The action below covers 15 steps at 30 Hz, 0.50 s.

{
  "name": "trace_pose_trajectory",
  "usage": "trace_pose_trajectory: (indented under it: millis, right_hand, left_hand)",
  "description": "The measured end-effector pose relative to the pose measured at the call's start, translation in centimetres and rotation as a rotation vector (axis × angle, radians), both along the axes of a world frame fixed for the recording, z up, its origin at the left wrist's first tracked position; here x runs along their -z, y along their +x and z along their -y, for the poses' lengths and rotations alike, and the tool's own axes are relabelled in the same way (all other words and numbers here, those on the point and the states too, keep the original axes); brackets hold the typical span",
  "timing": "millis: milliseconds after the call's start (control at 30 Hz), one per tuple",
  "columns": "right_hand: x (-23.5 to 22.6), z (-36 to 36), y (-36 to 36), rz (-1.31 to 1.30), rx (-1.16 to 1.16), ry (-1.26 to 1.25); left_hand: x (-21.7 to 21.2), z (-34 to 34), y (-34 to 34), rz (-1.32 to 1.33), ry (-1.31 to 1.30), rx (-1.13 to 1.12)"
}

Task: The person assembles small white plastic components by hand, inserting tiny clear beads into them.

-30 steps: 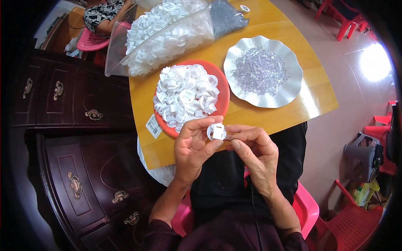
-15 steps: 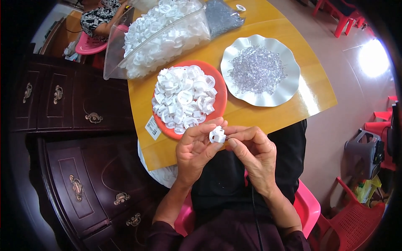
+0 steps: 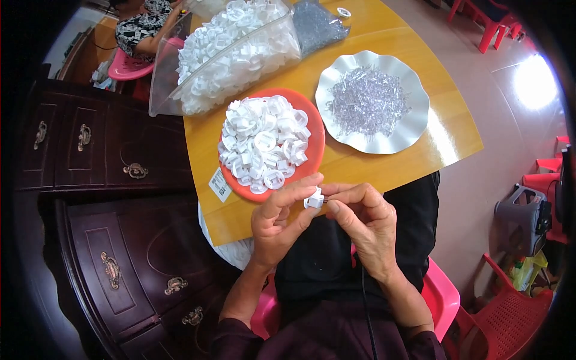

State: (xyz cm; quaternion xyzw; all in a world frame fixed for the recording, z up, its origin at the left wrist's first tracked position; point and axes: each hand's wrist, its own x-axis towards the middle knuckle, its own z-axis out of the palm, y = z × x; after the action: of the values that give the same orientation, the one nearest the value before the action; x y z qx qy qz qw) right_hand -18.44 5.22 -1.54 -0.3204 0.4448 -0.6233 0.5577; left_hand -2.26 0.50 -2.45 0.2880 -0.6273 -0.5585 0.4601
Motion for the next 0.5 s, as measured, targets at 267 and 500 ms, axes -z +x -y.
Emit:
trace_pose_trajectory:
  millis: [267,500]
  right_hand:
    - [-0.1,0.1,-0.4,-0.143,-0.004,-0.054]
    - [-0.3,0.1,-0.6,0.031,-0.02,0.064]
  left_hand:
    - [-1.1,0.2,0.1,0.265,-0.188,-0.002]
    - [-2.0,0.0,-0.1,0.043,0.049,0.072]
